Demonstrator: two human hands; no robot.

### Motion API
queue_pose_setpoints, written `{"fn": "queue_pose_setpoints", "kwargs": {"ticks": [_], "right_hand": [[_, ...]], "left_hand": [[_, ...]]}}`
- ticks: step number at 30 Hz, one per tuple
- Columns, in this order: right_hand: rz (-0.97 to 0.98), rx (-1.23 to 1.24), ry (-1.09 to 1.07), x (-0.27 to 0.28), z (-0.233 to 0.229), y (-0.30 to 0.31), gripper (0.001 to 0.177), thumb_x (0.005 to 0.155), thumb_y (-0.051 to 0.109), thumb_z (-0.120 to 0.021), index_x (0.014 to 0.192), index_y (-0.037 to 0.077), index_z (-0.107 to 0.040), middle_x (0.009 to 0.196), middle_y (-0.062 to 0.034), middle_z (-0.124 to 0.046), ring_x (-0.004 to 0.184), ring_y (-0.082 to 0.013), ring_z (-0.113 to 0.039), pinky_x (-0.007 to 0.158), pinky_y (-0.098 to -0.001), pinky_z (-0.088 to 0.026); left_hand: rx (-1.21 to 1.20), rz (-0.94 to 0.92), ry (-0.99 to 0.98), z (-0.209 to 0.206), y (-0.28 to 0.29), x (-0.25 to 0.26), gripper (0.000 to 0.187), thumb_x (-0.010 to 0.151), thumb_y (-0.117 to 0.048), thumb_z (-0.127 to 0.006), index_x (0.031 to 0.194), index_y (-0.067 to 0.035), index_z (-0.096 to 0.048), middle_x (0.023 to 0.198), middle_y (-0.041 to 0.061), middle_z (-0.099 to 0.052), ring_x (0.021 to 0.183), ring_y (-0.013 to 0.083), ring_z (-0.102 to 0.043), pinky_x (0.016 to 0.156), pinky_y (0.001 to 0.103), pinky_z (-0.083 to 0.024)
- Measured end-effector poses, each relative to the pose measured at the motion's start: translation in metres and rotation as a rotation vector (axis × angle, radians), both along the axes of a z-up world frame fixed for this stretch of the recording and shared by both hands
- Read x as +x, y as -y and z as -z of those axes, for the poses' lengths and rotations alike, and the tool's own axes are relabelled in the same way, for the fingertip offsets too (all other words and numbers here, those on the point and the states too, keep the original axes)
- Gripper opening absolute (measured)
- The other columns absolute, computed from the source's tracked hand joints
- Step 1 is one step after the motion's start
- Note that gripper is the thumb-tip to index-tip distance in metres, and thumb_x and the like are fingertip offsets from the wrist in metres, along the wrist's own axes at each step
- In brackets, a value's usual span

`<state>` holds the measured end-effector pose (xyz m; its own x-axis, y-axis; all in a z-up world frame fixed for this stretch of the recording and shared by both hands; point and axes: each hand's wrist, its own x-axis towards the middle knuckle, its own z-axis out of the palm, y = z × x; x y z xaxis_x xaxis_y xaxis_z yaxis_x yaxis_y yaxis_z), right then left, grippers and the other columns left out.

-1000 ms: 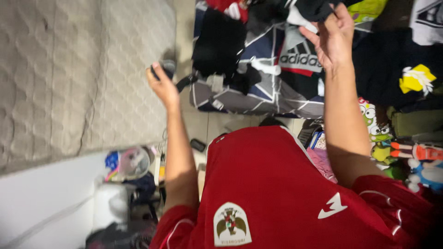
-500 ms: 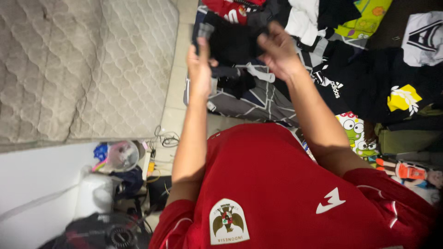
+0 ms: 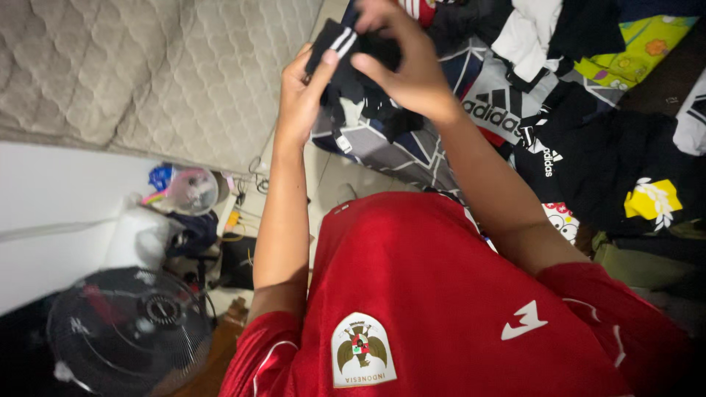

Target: The person folds various clothing items including t-shirts and socks on a bed and places them into a wooden wardrobe. The person handles each item individually, smoothing and folding them before stacking them in the wardrobe.

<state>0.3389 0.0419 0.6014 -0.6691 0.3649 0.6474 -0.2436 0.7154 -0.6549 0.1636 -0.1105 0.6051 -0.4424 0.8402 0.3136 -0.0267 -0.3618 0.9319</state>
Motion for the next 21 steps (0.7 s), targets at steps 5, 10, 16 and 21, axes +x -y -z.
{"fn": "queue_pose_setpoints", "kwargs": {"ticks": [5, 10, 16, 21], "right_hand": [[-0.07, -0.504, -0.004, -0.037, 0.007, 0.003, 0.02, 0.112, 0.015, -0.07, 0.127, 0.004, -0.064, 0.104, 0.0012, -0.065, 0.098, -0.0072, -0.059, 0.091, -0.0239, -0.047], [-0.281, -0.682, 0.043, -0.034, 0.021, -0.001, 0.025, 0.112, 0.012, -0.07, 0.133, 0.006, -0.057, 0.107, -0.0002, -0.067, 0.099, -0.0053, -0.06, 0.087, -0.0212, -0.047], [-0.447, -0.733, 0.101, -0.037, 0.008, 0.02, 0.048, 0.104, 0.0, -0.071, 0.148, 0.005, -0.052, 0.132, -0.0072, -0.07, 0.119, -0.0099, -0.067, 0.103, -0.0223, -0.053], [-0.496, -0.673, 0.148, -0.049, 0.0, 0.031, 0.051, 0.106, -0.004, -0.075, 0.15, 0.008, -0.052, 0.105, 0.0018, -0.064, 0.098, -0.0046, -0.059, 0.086, -0.0196, -0.047]], "left_hand": [[0.19, -0.173, 0.42, 0.019, 0.012, -0.005, 0.04, 0.103, -0.012, -0.069, 0.141, -0.005, -0.055, 0.118, 0.01, -0.071, 0.106, 0.0152, -0.069, 0.096, 0.029, -0.056], [0.055, -0.079, 0.714, 0.044, 0.047, -0.026, 0.043, 0.103, -0.001, -0.065, 0.143, -0.001, -0.049, 0.125, 0.013, -0.069, 0.105, 0.0191, -0.069, 0.092, 0.031, -0.054], [0.188, 0.053, 0.894, 0.048, 0.079, -0.019, 0.026, 0.097, -0.011, -0.061, 0.12, 0.0, -0.063, 0.111, 0.011, -0.074, 0.1, 0.0224, -0.073, 0.092, 0.037, -0.058], [0.017, -0.221, 0.472, 0.04, 0.076, -0.018, 0.018, 0.102, -0.009, -0.064, 0.116, 0.0, -0.071, 0.11, 0.007, -0.076, 0.099, 0.0125, -0.069, 0.09, 0.028, -0.054]]}}
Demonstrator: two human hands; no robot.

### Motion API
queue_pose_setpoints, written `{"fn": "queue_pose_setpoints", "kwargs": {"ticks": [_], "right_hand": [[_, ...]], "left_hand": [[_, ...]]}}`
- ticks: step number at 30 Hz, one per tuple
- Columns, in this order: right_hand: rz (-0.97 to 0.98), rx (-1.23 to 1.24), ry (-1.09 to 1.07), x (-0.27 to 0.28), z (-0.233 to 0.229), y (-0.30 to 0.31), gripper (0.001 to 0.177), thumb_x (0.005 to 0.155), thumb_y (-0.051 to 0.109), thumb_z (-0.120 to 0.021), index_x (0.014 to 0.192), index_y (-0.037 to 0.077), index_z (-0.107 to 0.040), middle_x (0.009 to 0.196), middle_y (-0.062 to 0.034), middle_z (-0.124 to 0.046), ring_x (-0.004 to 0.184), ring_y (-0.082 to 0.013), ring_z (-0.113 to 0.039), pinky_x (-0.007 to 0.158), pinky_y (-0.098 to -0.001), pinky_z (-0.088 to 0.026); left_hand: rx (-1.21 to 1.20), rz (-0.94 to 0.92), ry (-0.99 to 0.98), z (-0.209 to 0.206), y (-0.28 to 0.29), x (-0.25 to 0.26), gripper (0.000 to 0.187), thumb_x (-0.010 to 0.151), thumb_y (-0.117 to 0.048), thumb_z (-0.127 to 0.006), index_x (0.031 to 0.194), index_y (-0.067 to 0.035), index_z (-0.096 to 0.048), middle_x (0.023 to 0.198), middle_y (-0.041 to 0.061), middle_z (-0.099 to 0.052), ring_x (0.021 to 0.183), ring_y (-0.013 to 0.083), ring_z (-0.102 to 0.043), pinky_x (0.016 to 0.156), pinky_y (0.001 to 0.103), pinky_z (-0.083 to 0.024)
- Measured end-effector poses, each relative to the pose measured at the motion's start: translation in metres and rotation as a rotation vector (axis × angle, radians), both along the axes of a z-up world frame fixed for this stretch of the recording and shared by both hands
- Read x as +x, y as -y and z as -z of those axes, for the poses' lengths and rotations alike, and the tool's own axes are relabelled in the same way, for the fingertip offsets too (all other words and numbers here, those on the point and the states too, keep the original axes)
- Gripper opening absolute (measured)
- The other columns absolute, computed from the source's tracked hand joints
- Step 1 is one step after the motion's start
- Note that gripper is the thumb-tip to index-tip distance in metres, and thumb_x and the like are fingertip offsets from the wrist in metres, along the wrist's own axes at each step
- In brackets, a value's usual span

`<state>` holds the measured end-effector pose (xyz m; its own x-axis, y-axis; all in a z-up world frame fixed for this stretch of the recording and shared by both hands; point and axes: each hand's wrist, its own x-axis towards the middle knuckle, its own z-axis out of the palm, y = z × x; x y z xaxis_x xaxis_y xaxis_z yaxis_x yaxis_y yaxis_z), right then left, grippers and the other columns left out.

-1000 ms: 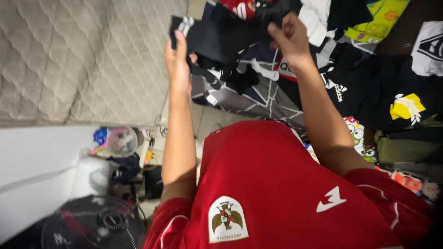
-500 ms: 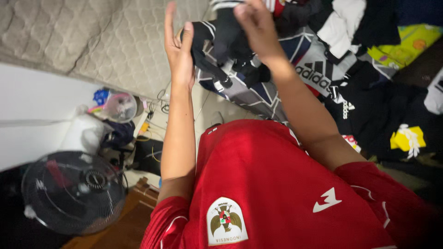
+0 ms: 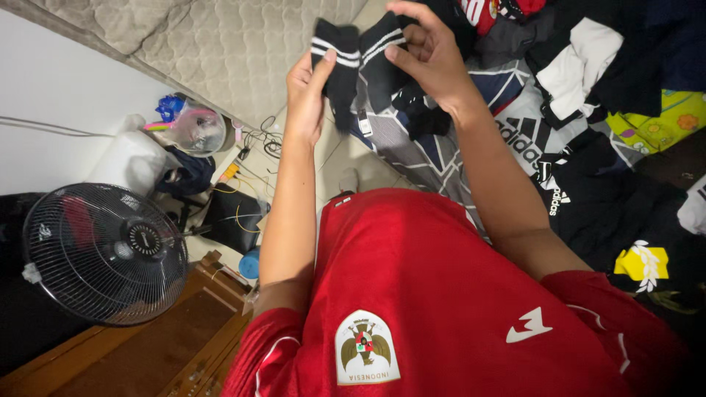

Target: The person folds various clothing items including t-shirts and socks on a bed and places them into a wooden wardrobe. The person handles each item individually, smoothing and folding them before stacking them in the wardrobe.

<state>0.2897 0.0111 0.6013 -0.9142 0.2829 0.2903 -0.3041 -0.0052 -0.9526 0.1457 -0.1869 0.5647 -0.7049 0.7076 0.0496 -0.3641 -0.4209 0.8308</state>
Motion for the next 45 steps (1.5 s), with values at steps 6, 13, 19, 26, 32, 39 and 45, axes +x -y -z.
{"fn": "queue_pose_setpoints", "kwargs": {"ticks": [6, 13, 19, 26, 32, 39, 45], "right_hand": [[0.14, 0.228, 0.058, -0.008, 0.008, 0.004, 0.028, 0.109, 0.001, -0.078, 0.128, 0.007, -0.057, 0.082, 0.0053, -0.046, 0.074, -0.0006, -0.045, 0.066, -0.0193, -0.037], [0.228, 0.474, 0.13, -0.027, 0.013, 0.046, 0.027, 0.099, 0.004, -0.082, 0.101, 0.004, -0.056, 0.078, 0.003, -0.056, 0.071, -0.0022, -0.051, 0.063, -0.0222, -0.04], [0.057, 0.632, 0.031, -0.045, 0.047, 0.108, 0.011, 0.098, 0.002, -0.081, 0.103, 0.004, -0.072, 0.091, -0.0078, -0.075, 0.081, -0.0113, -0.07, 0.073, -0.025, -0.055], [-0.002, 0.482, 0.187, -0.064, 0.065, 0.143, 0.033, 0.091, 0.011, -0.085, 0.112, 0.001, -0.062, 0.089, -0.0067, -0.074, 0.084, -0.0115, -0.074, 0.076, -0.0265, -0.06], [-0.063, 0.573, 0.131, -0.071, 0.092, 0.159, 0.032, 0.085, 0.001, -0.081, 0.113, -0.001, -0.065, 0.094, -0.0103, -0.073, 0.083, -0.0143, -0.071, 0.071, -0.0271, -0.059], [-0.172, 0.198, 0.319, -0.085, 0.148, 0.139, 0.018, 0.095, -0.005, -0.064, 0.111, -0.005, -0.073, 0.096, -0.0086, -0.076, 0.079, -0.0109, -0.067, 0.069, -0.0255, -0.054], [-0.341, -0.566, 0.571, -0.084, 0.15, 0.096, 0.016, 0.097, -0.001, -0.056, 0.105, -0.004, -0.07, 0.098, -0.0122, -0.075, 0.086, -0.0204, -0.075, 0.079, -0.0349, -0.064]], "left_hand": [[-0.105, -0.259, -0.253, 0.019, 0.015, -0.02, 0.018, 0.103, -0.004, -0.069, 0.12, 0.002, -0.068, 0.11, 0.009, -0.075, 0.097, 0.0113, -0.068, 0.088, 0.027, -0.053], [-0.15, -0.404, -0.057, 0.035, 0.026, -0.001, 0.035, 0.089, -0.007, -0.068, 0.119, -0.014, -0.052, 0.1, 0.006, -0.07, 0.084, 0.0127, -0.071, 0.066, 0.029, -0.065], [-0.247, -0.395, 0.051, 0.064, 0.044, 0.032, 0.02, 0.105, -0.024, -0.069, 0.11, -0.006, -0.064, 0.093, 0.004, -0.067, 0.08, 0.0099, -0.06, 0.066, 0.024, -0.05], [-0.334, -0.545, -0.055, 0.092, 0.081, 0.047, 0.022, 0.101, -0.024, -0.073, 0.108, -0.004, -0.07, 0.083, 0.001, -0.068, 0.071, 0.0065, -0.057, 0.064, 0.023, -0.045], [-0.208, -0.611, 0.156, 0.114, 0.104, 0.051, 0.015, 0.1, -0.018, -0.071, 0.107, -0.006, -0.067, 0.1, 0.003, -0.073, 0.086, 0.0083, -0.067, 0.07, 0.024, -0.051], [0.315, -0.453, 0.702, 0.131, 0.107, 0.05, 0.018, 0.102, -0.017, -0.061, 0.113, -0.004, -0.066, 0.109, 0.011, -0.075, 0.096, 0.0212, -0.074, 0.091, 0.035, -0.06], [0.219, -0.127, 0.699, 0.12, 0.092, 0.04, 0.032, 0.105, -0.03, -0.059, 0.116, -0.001, -0.068, 0.106, 0.011, -0.075, 0.092, 0.0197, -0.073, 0.08, 0.033, -0.058]]}}
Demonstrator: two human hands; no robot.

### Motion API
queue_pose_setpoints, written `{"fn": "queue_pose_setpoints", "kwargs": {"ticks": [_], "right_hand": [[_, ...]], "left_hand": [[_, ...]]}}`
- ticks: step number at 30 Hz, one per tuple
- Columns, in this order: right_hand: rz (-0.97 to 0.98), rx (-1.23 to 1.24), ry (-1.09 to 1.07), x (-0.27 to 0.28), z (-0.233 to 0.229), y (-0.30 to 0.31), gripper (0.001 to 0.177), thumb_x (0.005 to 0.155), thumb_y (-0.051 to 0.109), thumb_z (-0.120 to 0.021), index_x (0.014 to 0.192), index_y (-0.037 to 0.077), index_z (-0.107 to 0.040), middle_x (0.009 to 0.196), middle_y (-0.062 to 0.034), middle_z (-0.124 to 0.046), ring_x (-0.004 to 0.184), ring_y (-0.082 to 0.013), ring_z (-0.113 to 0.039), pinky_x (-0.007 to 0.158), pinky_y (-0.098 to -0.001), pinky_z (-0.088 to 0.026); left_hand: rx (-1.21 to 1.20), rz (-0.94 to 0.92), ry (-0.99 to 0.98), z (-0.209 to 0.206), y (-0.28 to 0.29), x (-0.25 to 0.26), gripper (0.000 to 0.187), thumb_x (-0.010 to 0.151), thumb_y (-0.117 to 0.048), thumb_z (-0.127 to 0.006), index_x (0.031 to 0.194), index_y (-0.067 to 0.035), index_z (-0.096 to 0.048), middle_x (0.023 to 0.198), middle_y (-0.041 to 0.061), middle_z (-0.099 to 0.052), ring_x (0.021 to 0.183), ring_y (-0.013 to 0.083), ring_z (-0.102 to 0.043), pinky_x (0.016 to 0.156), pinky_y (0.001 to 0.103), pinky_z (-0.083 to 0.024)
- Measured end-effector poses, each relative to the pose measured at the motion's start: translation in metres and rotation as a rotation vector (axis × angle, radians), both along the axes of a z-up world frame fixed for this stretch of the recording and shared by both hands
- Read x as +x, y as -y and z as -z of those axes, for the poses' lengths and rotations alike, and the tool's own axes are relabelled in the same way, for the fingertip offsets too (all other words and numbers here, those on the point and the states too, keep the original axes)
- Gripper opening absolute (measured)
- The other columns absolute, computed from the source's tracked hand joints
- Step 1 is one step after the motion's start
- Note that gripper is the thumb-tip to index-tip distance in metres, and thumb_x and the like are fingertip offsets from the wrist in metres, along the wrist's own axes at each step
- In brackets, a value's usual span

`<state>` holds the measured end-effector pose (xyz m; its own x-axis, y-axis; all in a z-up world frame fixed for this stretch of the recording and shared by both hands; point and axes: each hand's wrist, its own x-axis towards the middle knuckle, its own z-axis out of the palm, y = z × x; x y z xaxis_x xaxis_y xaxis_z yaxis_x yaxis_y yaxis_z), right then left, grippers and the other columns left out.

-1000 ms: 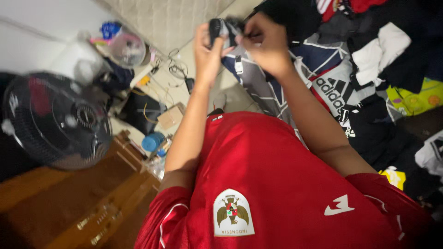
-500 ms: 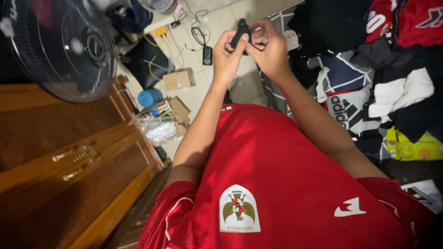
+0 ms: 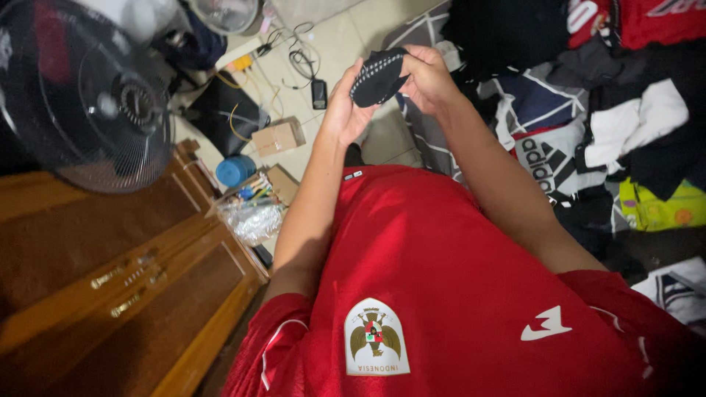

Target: The person folds various clothing items including t-shirts and socks on a bed and places them into a wooden wardrobe. The person handles each item individually, smoothing and folding them before stacking them in the wardrobe.

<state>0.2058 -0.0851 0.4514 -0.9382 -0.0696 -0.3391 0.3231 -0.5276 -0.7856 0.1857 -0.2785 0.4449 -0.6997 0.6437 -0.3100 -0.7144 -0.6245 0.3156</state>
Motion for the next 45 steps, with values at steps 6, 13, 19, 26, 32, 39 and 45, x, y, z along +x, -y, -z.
{"fn": "queue_pose_setpoints", "kwargs": {"ticks": [6, 13, 19, 26, 32, 39, 45], "right_hand": [[0.185, -0.145, -0.042, 0.025, -0.016, -0.033, 0.015, 0.102, 0.0, -0.055, 0.113, -0.002, -0.066, 0.104, -0.0119, -0.072, 0.093, -0.0198, -0.073, 0.088, -0.0367, -0.062], [0.207, 0.229, -0.122, 0.066, -0.002, -0.046, 0.025, 0.086, 0.001, -0.063, 0.111, 0.004, -0.062, 0.102, -0.002, -0.065, 0.094, -0.0112, -0.063, 0.086, -0.0267, -0.052], [0.514, 0.861, -0.092, 0.096, 0.058, -0.059, 0.021, 0.087, 0.001, -0.067, 0.108, -0.001, -0.062, 0.099, -0.0058, -0.063, 0.096, -0.0162, -0.06, 0.088, -0.03, -0.05], [0.534, 1.103, 0.049, 0.13, 0.127, -0.066, 0.033, 0.09, 0.005, -0.062, 0.122, 0.001, -0.067, 0.112, -0.0155, -0.071, 0.106, -0.0248, -0.066, 0.095, -0.0352, -0.051], [0.673, 0.02, 0.235, 0.179, 0.106, -0.074, 0.03, 0.096, 0.005, -0.057, 0.123, 0.0, -0.069, 0.109, -0.0146, -0.072, 0.1, -0.0233, -0.069, 0.092, -0.0365, -0.055], [0.676, -0.11, 0.113, 0.234, 0.133, -0.117, 0.023, 0.104, 0.002, -0.055, 0.122, -0.004, -0.067, 0.115, -0.012, -0.069, 0.104, -0.02, -0.07, 0.092, -0.034, -0.057], [0.862, 0.401, 0.133, 0.237, 0.164, -0.129, 0.032, 0.093, 0.0, -0.057, 0.124, 0.002, -0.067, 0.107, -0.0027, -0.068, 0.098, -0.0137, -0.064, 0.087, -0.0286, -0.053]], "left_hand": [[-0.586, 0.207, -0.624, -0.028, -0.031, -0.002, 0.036, 0.102, -0.033, -0.07, 0.122, -0.003, -0.069, 0.098, 0.001, -0.071, 0.083, 0.0066, -0.061, 0.07, 0.022, -0.048], [-0.726, 0.048, -1.098, -0.008, -0.064, 0.002, 0.026, 0.098, -0.013, -0.075, 0.122, -0.009, -0.064, 0.109, 0.0, -0.065, 0.097, 0.0095, -0.062, 0.082, 0.023, -0.051], [-0.346, 0.2, -0.438, 0.038, -0.105, 0.028, 0.022, 0.102, -0.007, -0.069, 0.124, -0.005, -0.065, 0.107, 0.003, -0.067, 0.089, 0.0101, -0.059, 0.073, 0.025, -0.045], [-0.149, 0.467, 0.165, 0.065, -0.117, 0.031, 0.03, 0.094, -0.011, -0.058, 0.121, 0.0, -0.062, 0.111, 0.01, -0.07, 0.099, 0.0197, -0.069, 0.094, 0.032, -0.057], [-0.356, 0.542, -0.443, 0.072, -0.147, 0.04, 0.03, 0.091, -0.011, -0.058, 0.116, 0.003, -0.068, 0.101, 0.008, -0.068, 0.091, 0.02, -0.066, 0.079, 0.035, -0.056], [-0.32, 0.928, -0.195, 0.043, -0.181, 0.064, 0.03, 0.089, -0.014, -0.061, 0.117, -0.006, -0.065, 0.105, 0.004, -0.07, 0.1, 0.0163, -0.068, 0.086, 0.033, -0.056], [-0.494, 0.609, -0.872, 0.071, -0.2, 0.102, 0.036, 0.088, -0.006, -0.066, 0.124, -0.007, -0.059, 0.1, 0.003, -0.06, 0.086, 0.0153, -0.056, 0.074, 0.032, -0.047]]}}
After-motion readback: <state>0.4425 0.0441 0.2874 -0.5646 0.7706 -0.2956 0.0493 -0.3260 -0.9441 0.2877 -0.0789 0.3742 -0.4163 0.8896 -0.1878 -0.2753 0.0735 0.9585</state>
